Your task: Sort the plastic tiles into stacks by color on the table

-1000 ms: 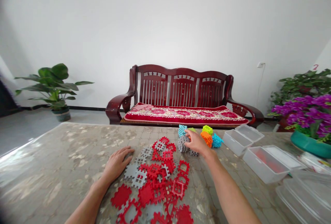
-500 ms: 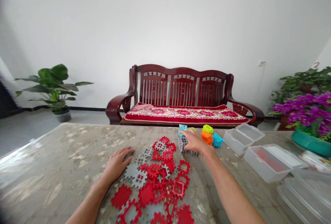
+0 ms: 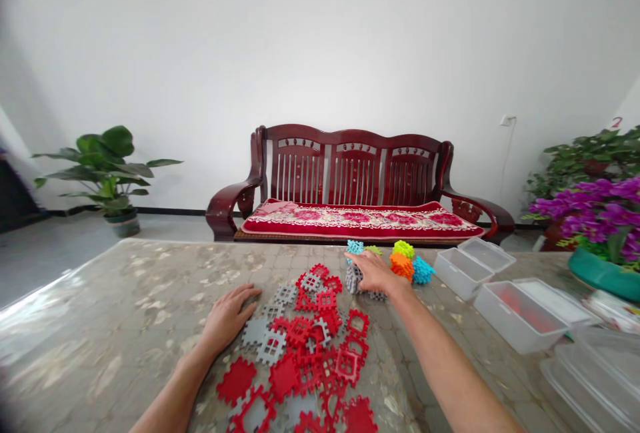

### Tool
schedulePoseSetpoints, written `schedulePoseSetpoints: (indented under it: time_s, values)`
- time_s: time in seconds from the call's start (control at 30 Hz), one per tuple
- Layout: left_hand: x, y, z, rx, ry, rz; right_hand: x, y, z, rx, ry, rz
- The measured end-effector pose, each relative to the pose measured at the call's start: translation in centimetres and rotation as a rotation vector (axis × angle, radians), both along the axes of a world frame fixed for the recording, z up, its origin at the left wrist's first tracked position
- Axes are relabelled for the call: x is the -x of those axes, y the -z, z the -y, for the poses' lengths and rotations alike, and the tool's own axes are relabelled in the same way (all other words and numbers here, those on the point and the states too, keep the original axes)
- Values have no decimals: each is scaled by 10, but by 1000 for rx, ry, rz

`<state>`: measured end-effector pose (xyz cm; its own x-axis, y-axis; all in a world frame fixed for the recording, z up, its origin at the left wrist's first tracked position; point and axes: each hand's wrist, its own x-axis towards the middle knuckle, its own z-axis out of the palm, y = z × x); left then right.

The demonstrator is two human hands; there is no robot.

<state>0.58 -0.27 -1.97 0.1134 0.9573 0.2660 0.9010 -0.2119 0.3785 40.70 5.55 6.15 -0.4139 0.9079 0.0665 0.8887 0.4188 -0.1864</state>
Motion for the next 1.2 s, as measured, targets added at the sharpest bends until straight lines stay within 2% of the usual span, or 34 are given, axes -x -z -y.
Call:
schedulePoseSetpoints:
  time_s: [0.13,0.23,0.3,0.4,0.53,0.77,0.87,1.0,1.2]
  values:
    - [0,0,-1,-3,3,-2,3,-6,8,-54,9,-67]
    - [1,1,-1,-9,5,-5,10,-4,24,-182,78,-224]
    - [2,2,-2,-11,12,-5,19,5,40,-298,126,-335]
    - [3,4,-3,-15,20,-10,29,28,65,-416,129,-456]
    - [4,7,-5,-25,28,-26,18,60,84,-524,202,-699]
    - [7,10,-7,-39,32,-36,-46,99,80,-591,716,-1133]
    - [7,10,-8,-33,37,-52,-61,112,74,-592,866,-1282]
    - [9,11,-10,-32,47,-49,-63,120,69,-570,870,-1326]
    - [12,11,-12,-41,65,-13,-64,122,65,-558,859,-1305]
